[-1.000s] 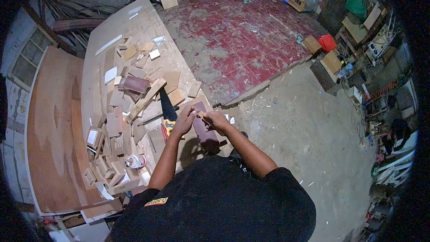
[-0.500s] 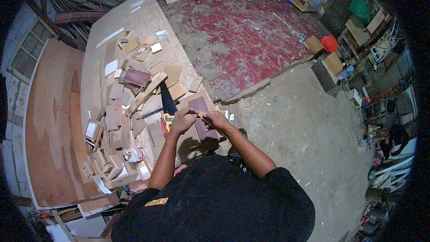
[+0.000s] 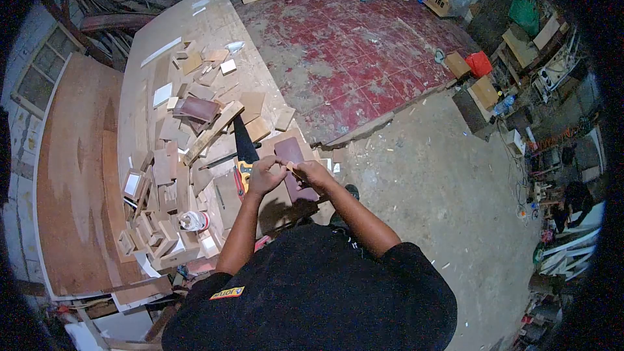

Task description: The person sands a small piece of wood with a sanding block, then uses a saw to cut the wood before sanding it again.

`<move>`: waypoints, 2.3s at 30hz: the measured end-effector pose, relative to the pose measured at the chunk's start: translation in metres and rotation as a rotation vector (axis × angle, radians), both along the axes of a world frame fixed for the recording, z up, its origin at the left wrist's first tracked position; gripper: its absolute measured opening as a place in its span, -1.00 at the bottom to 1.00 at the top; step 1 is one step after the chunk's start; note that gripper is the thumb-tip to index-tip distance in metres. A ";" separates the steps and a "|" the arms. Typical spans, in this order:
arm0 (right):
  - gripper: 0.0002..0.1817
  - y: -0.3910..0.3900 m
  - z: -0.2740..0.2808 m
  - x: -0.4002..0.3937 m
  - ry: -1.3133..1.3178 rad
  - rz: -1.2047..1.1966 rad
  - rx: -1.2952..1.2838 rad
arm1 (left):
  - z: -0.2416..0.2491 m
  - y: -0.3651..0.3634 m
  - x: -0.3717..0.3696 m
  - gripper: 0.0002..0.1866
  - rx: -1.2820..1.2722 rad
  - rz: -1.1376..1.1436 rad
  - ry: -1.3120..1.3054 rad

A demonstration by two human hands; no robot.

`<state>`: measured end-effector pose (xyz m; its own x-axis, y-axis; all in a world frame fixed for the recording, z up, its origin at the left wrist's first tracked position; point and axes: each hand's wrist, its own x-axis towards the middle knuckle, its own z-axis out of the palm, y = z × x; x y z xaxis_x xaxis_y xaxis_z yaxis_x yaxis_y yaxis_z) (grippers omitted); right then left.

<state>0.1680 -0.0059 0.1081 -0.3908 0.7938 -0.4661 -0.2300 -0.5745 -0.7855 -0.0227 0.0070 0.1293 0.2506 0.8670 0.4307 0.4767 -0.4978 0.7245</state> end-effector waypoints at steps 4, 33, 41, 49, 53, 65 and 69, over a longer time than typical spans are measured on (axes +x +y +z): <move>-0.71 -0.001 0.001 -0.001 -0.012 0.011 0.002 | -0.001 -0.003 0.000 -0.85 0.038 0.001 -0.016; -0.73 -0.001 -0.007 0.009 -0.051 0.208 0.059 | -0.002 -0.003 -0.013 -0.81 -0.205 -0.207 0.075; -0.70 0.004 -0.011 0.004 -0.137 0.198 0.055 | -0.016 -0.004 -0.007 -0.79 -0.221 -0.122 0.085; -0.67 0.012 -0.017 0.008 -0.238 0.291 0.140 | -0.033 -0.003 -0.003 -0.79 -0.310 -0.062 0.097; -0.67 0.019 -0.025 0.014 -0.261 0.364 0.175 | -0.036 -0.004 0.004 -0.78 -0.335 -0.042 0.094; -0.69 0.073 -0.048 0.049 -0.311 0.471 0.176 | -0.042 0.014 0.038 -0.77 -0.463 0.218 0.182; -0.65 0.099 -0.036 0.076 -0.380 0.414 0.102 | -0.046 0.019 0.034 -0.77 -0.445 0.437 0.158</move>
